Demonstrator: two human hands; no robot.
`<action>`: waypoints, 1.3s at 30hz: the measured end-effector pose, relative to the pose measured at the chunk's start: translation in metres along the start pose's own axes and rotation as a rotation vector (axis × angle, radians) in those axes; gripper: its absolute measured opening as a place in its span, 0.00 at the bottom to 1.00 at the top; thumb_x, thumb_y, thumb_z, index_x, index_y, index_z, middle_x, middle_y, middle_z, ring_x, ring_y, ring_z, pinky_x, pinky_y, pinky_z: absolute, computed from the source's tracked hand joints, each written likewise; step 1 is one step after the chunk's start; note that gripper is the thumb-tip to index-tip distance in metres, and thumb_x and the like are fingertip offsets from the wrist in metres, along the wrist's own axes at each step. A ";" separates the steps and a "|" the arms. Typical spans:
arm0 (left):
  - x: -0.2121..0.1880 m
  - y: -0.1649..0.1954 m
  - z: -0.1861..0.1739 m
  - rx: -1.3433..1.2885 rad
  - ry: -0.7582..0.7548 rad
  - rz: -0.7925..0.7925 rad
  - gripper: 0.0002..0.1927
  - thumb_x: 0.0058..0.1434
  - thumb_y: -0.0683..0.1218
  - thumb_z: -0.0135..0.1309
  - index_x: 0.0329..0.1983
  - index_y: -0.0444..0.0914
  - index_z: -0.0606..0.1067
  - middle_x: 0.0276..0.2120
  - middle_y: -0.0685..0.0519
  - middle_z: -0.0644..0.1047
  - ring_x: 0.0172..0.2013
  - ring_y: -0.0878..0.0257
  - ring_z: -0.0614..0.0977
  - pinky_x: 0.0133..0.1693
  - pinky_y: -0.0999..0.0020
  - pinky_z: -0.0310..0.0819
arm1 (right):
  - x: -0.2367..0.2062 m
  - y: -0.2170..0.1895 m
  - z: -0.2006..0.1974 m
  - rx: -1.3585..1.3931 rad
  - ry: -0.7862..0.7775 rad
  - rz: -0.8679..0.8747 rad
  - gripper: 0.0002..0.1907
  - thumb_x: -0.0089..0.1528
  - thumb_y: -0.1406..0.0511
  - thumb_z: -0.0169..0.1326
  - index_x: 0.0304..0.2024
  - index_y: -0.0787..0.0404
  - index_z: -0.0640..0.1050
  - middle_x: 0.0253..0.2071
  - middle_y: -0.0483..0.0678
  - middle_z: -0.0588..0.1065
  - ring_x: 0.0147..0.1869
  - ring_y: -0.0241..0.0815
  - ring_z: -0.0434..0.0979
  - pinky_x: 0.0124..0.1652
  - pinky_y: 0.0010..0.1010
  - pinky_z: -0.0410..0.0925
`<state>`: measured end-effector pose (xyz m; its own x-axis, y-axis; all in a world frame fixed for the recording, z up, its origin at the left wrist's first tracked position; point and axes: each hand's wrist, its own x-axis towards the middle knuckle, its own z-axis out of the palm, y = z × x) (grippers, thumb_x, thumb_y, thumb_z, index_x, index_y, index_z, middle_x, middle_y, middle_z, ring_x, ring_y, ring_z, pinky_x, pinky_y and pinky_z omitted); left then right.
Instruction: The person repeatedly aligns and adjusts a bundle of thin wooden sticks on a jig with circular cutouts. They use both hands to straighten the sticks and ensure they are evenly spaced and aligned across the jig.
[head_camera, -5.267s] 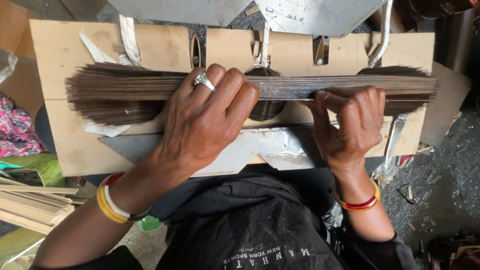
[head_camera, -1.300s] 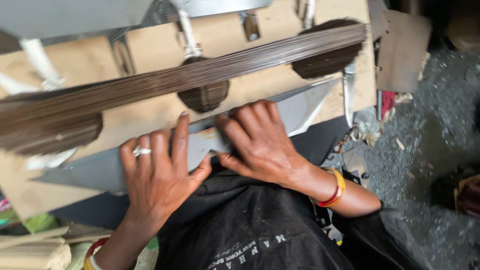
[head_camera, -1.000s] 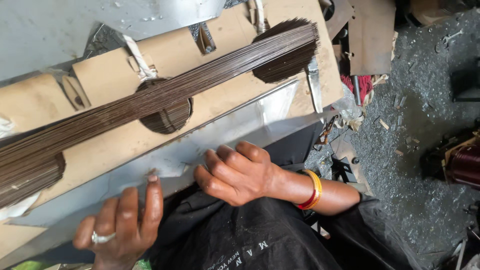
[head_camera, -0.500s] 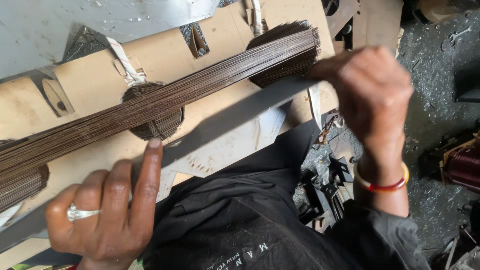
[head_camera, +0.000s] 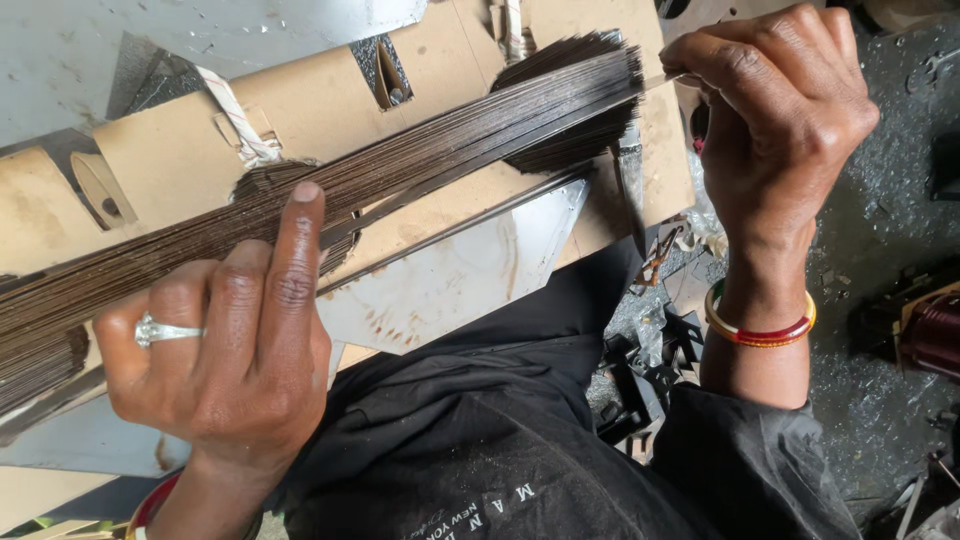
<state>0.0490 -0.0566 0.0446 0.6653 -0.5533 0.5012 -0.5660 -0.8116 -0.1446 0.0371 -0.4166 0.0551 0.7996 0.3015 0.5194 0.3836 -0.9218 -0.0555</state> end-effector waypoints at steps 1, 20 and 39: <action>-0.001 0.001 -0.002 -0.001 0.002 0.011 0.20 0.68 0.35 0.61 0.60 0.44 0.85 0.32 0.62 0.75 0.34 0.67 0.75 0.41 0.70 0.58 | 0.001 0.000 0.000 0.002 0.001 -0.001 0.08 0.68 0.76 0.55 0.44 0.64 0.84 0.39 0.48 0.79 0.41 0.41 0.75 0.40 0.30 0.65; -0.014 0.000 0.005 -0.040 -0.014 -0.056 0.17 0.72 0.42 0.60 0.63 0.46 0.83 0.33 0.63 0.73 0.37 0.68 0.72 0.43 0.69 0.58 | -0.001 -0.002 -0.001 -0.028 -0.003 0.019 0.11 0.70 0.76 0.52 0.49 0.64 0.84 0.42 0.49 0.79 0.45 0.43 0.75 0.46 0.32 0.65; -0.005 0.011 0.003 -0.082 0.003 -0.097 0.21 0.70 0.37 0.60 0.64 0.48 0.83 0.31 0.64 0.74 0.36 0.67 0.73 0.41 0.67 0.57 | -0.003 0.004 -0.005 -0.028 0.051 0.040 0.07 0.68 0.73 0.60 0.48 0.65 0.84 0.43 0.51 0.79 0.48 0.47 0.78 0.48 0.36 0.67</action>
<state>0.0408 -0.0628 0.0377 0.7175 -0.4726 0.5117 -0.5372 -0.8431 -0.0256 0.0341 -0.4226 0.0571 0.7890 0.2526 0.5600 0.3384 -0.9395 -0.0530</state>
